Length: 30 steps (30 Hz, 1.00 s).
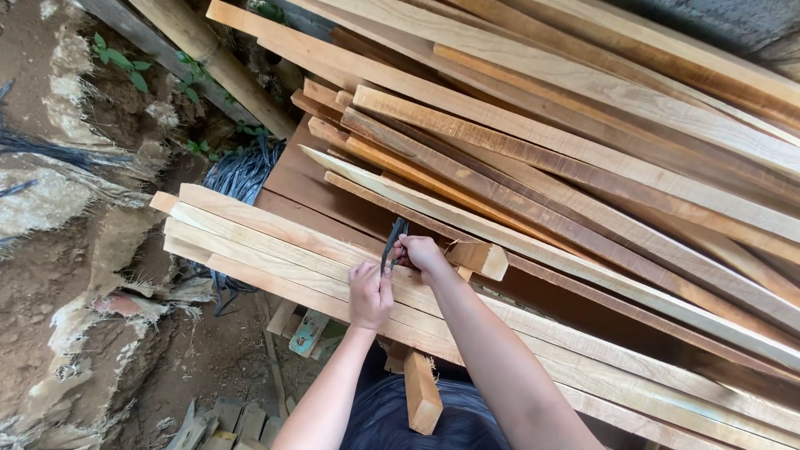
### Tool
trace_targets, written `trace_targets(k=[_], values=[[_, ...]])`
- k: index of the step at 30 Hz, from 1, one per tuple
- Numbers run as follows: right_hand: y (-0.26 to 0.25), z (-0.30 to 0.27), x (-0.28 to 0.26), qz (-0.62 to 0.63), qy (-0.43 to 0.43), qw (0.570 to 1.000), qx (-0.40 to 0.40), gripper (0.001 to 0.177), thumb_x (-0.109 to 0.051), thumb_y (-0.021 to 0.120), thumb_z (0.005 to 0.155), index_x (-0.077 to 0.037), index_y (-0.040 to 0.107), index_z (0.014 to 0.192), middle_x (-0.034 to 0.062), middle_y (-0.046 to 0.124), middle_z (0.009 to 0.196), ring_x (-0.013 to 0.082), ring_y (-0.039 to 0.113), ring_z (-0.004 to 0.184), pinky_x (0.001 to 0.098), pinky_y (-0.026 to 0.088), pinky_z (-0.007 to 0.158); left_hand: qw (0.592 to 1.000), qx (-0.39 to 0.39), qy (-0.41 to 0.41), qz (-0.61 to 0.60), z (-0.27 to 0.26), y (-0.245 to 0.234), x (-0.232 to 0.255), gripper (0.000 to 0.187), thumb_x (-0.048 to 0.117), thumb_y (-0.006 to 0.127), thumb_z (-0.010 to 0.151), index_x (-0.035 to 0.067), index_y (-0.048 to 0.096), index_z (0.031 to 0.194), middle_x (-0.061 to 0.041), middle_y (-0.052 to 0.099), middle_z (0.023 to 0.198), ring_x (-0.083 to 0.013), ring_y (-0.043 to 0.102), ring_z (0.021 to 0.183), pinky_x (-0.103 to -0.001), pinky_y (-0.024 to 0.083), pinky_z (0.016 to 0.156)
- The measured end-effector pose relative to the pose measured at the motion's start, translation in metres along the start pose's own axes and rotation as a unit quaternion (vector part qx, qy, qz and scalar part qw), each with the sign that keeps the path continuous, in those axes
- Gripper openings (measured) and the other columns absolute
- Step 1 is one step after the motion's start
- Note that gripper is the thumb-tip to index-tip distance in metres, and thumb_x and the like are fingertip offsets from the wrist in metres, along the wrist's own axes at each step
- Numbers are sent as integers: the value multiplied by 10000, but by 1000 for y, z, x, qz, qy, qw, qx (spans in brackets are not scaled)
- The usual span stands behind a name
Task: The person stacks several thin wooden planks on a workbench and then secures them together using a black plastic tie. The camera is extremely shaky throughout the process.
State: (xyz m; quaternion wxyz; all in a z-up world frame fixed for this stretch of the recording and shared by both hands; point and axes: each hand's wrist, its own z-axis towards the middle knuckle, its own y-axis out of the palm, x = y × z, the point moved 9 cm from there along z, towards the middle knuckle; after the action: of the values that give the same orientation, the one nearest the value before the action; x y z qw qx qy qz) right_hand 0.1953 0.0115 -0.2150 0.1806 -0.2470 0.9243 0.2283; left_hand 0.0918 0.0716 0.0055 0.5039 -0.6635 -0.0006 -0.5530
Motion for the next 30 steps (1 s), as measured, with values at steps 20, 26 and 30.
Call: trace_targets(k=[20, 26, 30], values=[[-12, 30, 6, -135, 102, 978, 126, 246, -192, 619, 922, -113, 660, 693, 53, 623, 697, 181, 515, 636, 417, 378, 573, 999, -6, 20, 40, 3, 2, 16, 181, 169, 564, 961, 79, 650, 830, -53, 672, 853, -260, 599, 913, -415, 374, 847], [-11, 22, 6, -156, 86, 976, 125, 260, -125, 604, 963, -52, 659, 720, 62, 559, 680, 174, 488, 586, 351, 370, 525, 1000, 13, -14, -17, 1, -1, 4, 210, 158, 537, 984, 69, 630, 818, -69, 654, 833, -277, 591, 889, -426, 411, 849], [8, 0, -26, -23, -10, 999, 20, 284, -248, 551, 1034, -57, 687, 873, 22, 667, 728, 137, 660, 614, 258, 487, 553, 988, -36, -119, -89, -6, 22, -53, 344, 214, 487, 1073, 47, 623, 805, -93, 638, 823, -259, 616, 871, -406, 471, 863]])
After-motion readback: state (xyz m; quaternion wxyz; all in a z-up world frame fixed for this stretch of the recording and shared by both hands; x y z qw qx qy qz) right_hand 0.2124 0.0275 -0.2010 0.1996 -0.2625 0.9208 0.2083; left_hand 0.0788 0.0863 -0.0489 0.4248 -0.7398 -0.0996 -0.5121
